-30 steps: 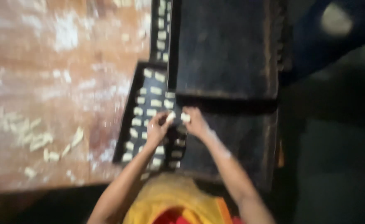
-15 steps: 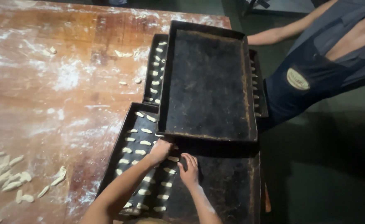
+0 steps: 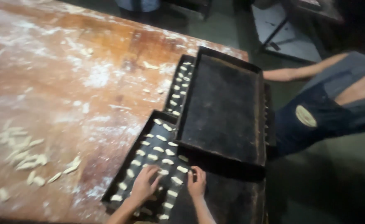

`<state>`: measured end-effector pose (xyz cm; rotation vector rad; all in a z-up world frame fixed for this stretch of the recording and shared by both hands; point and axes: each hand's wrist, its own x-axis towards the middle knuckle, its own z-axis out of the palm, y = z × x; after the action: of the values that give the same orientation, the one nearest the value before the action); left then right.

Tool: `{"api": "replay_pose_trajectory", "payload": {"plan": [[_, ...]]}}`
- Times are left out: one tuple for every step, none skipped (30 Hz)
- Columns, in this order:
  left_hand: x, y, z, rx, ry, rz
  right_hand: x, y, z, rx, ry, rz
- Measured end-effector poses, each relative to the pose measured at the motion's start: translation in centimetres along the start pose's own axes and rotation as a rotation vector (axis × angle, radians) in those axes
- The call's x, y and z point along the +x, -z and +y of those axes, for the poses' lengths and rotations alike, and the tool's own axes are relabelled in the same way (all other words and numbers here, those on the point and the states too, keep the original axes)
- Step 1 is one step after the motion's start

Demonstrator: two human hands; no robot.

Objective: The person picks small dough pieces from a floured wooden table and places them one at a time in rows on dark baking trays, filling several trays. A coworker cuts dough strips into pieces on the table while the person continues arranging them on the trays.

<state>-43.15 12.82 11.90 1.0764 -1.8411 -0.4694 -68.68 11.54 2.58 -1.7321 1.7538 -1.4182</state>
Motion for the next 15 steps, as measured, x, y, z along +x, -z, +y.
{"api": "replay_pose_trajectory", "payload": {"plan": [[-2.1,1.3,0.1,-0.017,0.179,0.04,-0.2,-0.1,0.2,-0.055,0.006,0.006],[-4.2,2.8,0.1,-0.039,0.356,0.083,-0.4,-0.5,0.3,-0.109,0.014,0.013],[-5.3,4.2,0.3,-0.015,0.409,0.136,-0.4,-0.2,0.1,-0.088,0.041,-0.057],[-6.8,5.9,0.3,-0.012,0.428,0.152,-0.3,-0.3,-0.1,-0.135,0.009,-0.032],[-8.9,7.2,0.5,-0.02,0.453,0.183,-0.2,-0.2,-0.2,-0.194,-0.008,-0.015],[-10.0,8.9,0.8,-0.007,0.513,0.25,-0.7,-0.4,-0.2,-0.184,0.035,-0.095],[-10.8,10.3,0.8,-0.004,0.534,0.276,-1.1,-0.6,0.4,-0.196,-0.012,-0.07],[-11.5,11.5,0.8,-0.002,0.554,0.301,-1.0,-0.7,1.2,-0.21,-0.058,-0.046],[-12.6,12.5,0.3,0.001,0.587,0.338,-1.2,-0.9,1.1,-0.211,-0.033,-0.088],[-13.4,13.4,-0.3,-0.041,0.689,0.401,-1.0,-1.0,1.0,-0.154,-0.057,-0.076],[-13.9,14.2,-1.0,-0.09,0.778,0.446,-1.2,-0.8,1.0,-0.103,-0.092,-0.045],[-15.1,14.5,-2.1,-0.094,0.796,0.466,-0.9,-1.1,2.8,-0.108,-0.079,-0.068],[-15.9,15.0,-3.5,-0.135,0.851,0.522,-0.8,-1.4,4.5,0.069,-0.118,-0.034],[-16.6,15.5,-5.0,-0.176,0.905,0.578,-0.4,-1.8,6.2,0.246,-0.157,0.0],[-17.1,16.3,-6.2,-0.188,0.91,0.584,-0.7,-1.6,4.3,0.236,-0.15,-0.005]]}}
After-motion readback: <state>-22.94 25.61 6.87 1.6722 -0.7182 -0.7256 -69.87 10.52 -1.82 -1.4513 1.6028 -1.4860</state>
